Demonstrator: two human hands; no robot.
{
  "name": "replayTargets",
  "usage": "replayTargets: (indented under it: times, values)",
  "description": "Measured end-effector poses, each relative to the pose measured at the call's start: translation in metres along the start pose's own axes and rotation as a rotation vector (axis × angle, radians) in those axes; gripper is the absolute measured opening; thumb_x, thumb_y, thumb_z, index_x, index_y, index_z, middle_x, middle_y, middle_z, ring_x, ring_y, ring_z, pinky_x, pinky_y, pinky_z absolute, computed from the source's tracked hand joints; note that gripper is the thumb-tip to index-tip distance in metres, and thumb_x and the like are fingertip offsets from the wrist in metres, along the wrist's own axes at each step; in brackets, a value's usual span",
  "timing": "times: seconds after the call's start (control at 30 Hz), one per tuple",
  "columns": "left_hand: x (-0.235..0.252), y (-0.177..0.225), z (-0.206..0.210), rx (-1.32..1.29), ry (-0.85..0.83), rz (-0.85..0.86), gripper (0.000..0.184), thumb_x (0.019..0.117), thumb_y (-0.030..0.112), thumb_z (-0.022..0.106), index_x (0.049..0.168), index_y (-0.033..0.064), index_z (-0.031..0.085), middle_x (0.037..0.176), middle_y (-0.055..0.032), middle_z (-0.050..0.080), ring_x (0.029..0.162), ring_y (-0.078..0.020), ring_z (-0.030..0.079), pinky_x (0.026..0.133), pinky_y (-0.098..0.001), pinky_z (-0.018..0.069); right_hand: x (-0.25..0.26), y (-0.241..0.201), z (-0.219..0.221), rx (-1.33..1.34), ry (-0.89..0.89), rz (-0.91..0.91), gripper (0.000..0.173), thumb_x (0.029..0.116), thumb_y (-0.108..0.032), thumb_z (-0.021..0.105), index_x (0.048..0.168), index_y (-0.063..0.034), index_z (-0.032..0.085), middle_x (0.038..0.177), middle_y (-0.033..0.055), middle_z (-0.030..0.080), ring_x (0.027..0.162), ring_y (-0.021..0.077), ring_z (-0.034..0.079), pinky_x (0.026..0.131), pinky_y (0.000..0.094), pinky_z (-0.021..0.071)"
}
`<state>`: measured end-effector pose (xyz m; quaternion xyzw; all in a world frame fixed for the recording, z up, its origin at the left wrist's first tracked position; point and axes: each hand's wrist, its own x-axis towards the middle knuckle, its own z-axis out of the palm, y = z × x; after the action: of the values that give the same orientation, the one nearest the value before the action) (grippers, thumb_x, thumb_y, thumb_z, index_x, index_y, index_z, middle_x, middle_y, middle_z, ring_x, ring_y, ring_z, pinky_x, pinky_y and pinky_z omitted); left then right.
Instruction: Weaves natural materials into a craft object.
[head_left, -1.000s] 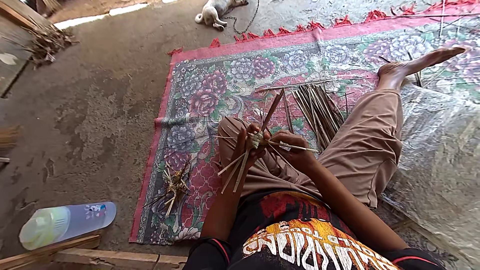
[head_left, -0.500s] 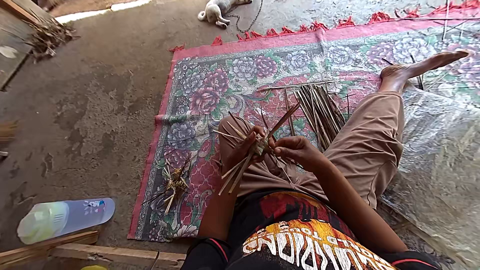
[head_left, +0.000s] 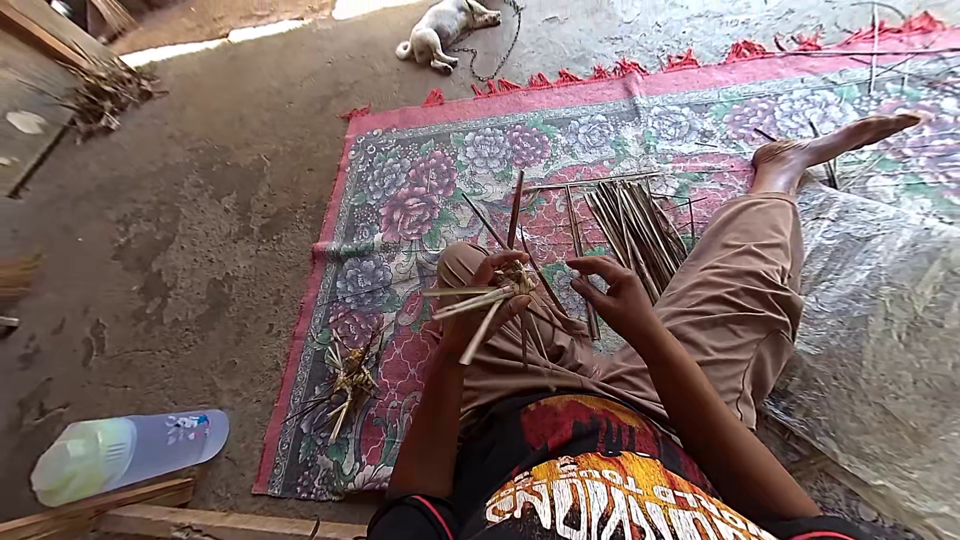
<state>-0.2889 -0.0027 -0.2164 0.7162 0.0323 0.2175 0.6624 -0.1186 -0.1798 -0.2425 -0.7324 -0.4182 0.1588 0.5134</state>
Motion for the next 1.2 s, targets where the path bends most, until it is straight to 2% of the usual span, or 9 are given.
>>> replayTargets:
  times: [0.17, 0.3, 0.4, 0.53, 0.63, 0.73, 0.83, 0.93, 1.2]
  values:
    - [0.004, -0.016, 0.033, 0.326, 0.415, 0.082, 0.058, 0.0786, 0.004, 0.082, 0.125, 0.0026, 0.047, 0.106, -0.0074, 0.064, 0.089, -0.0107, 0.067, 0.079, -0.0308, 0.0598, -0.007, -0.032, 0.007, 0.103, -0.014, -0.256, 0.05, 0.0858, -0.015, 0.077, 0.133, -0.0045, 0.064, 0.125, 0.014, 0.062, 0.104, 0.0175, 0.063, 0.088, 0.0357, 0.0561]
    - [0.001, -0.007, 0.04, 0.312, 0.329, 0.012, 0.049, 0.0786, 0.002, 0.083, 0.117, -0.0015, 0.053, 0.114, -0.0117, 0.064, 0.09, -0.0105, 0.07, 0.08, -0.0298, 0.062, -0.007, -0.029, 0.023, 0.207, 0.059, -0.364, 0.02, 0.093, -0.005, 0.067, 0.112, -0.0038, 0.075, 0.119, 0.0107, 0.066, 0.109, 0.014, 0.065, 0.093, 0.0303, 0.0566]
    - [-0.004, 0.009, 0.014, 0.507, 0.206, -0.147, 0.046, 0.0775, 0.018, 0.088, 0.113, 0.0033, 0.063, 0.115, -0.0076, 0.068, 0.066, -0.0056, 0.062, 0.059, -0.0245, 0.0553, 0.0, -0.033, 0.001, 0.207, 0.041, -0.385, 0.014, 0.0954, -0.001, 0.064, 0.102, 0.0014, 0.075, 0.113, 0.0096, 0.07, 0.106, 0.0118, 0.068, 0.096, 0.0296, 0.0571]
    - [-0.006, 0.016, -0.01, 0.66, -0.02, -0.133, 0.07, 0.0706, 0.044, 0.09, 0.125, 0.008, 0.066, 0.128, -0.0068, 0.065, 0.109, -0.0188, 0.064, 0.091, -0.0437, 0.0536, 0.002, -0.037, -0.016, 0.348, -0.113, -0.406, 0.012, 0.094, 0.001, 0.065, 0.099, -0.0004, 0.075, 0.106, 0.0054, 0.072, 0.102, 0.0113, 0.069, 0.094, 0.0283, 0.0582]
    - [0.0, 0.009, 0.013, 0.284, -0.137, 0.048, 0.067, 0.0754, 0.018, 0.088, 0.133, 0.0009, 0.057, 0.121, -0.0078, 0.064, 0.104, -0.0104, 0.064, 0.091, -0.0283, 0.0566, 0.0, -0.042, -0.009, 0.521, -0.167, -0.419, 0.01, 0.0942, -0.003, 0.069, 0.102, -0.0025, 0.074, 0.108, 0.0039, 0.073, 0.105, 0.0131, 0.069, 0.095, 0.0309, 0.0583]
    - [0.002, 0.007, 0.037, 0.22, -0.02, 0.183, 0.057, 0.0774, -0.001, 0.08, 0.129, -0.0036, 0.056, 0.12, -0.0106, 0.064, 0.105, -0.0095, 0.065, 0.092, -0.0258, 0.056, -0.006, -0.049, -0.001, 0.679, -0.043, -0.306, 0.025, 0.0902, 0.003, 0.071, 0.114, -0.0045, 0.07, 0.113, 0.0016, 0.071, 0.102, 0.0107, 0.069, 0.091, 0.0294, 0.0597]
    - [0.007, 0.006, 0.038, 0.416, 0.104, 0.314, 0.05, 0.0791, -0.001, 0.077, 0.125, -0.004, 0.058, 0.127, -0.0161, 0.063, 0.117, -0.017, 0.063, 0.101, -0.0307, 0.0525, -0.01, -0.052, -0.001, 0.625, 0.08, -0.11, 0.024, 0.09, 0.002, 0.07, 0.111, -0.0093, 0.067, 0.098, -0.0054, 0.073, 0.085, 0.0031, 0.069, 0.08, 0.0231, 0.0598]
    - [0.011, 0.001, 0.033, 0.528, 0.147, 0.368, 0.05, 0.0798, 0.003, 0.075, 0.126, -0.0018, 0.057, 0.125, -0.0157, 0.064, 0.115, -0.018, 0.064, 0.099, -0.0321, 0.0532, -0.013, -0.051, 0.0, 0.596, -0.02, -0.068, 0.015, 0.094, -0.005, 0.066, 0.109, -0.0086, 0.068, 0.088, -0.0057, 0.069, 0.074, 0.0029, 0.065, 0.072, 0.0221, 0.0586]
    - [0.006, -0.003, 0.034, 0.302, 0.039, 0.364, 0.04, 0.0858, 0.022, 0.07, 0.119, 0.0054, 0.054, 0.124, -0.0125, 0.059, 0.116, -0.0162, 0.06, 0.096, -0.0313, 0.0525, -0.014, -0.055, 0.01, 0.66, -0.154, -0.043, 0.015, 0.0923, -0.003, 0.069, 0.107, -0.0064, 0.066, 0.077, -0.0014, 0.068, 0.062, 0.0057, 0.063, 0.062, 0.0216, 0.057]
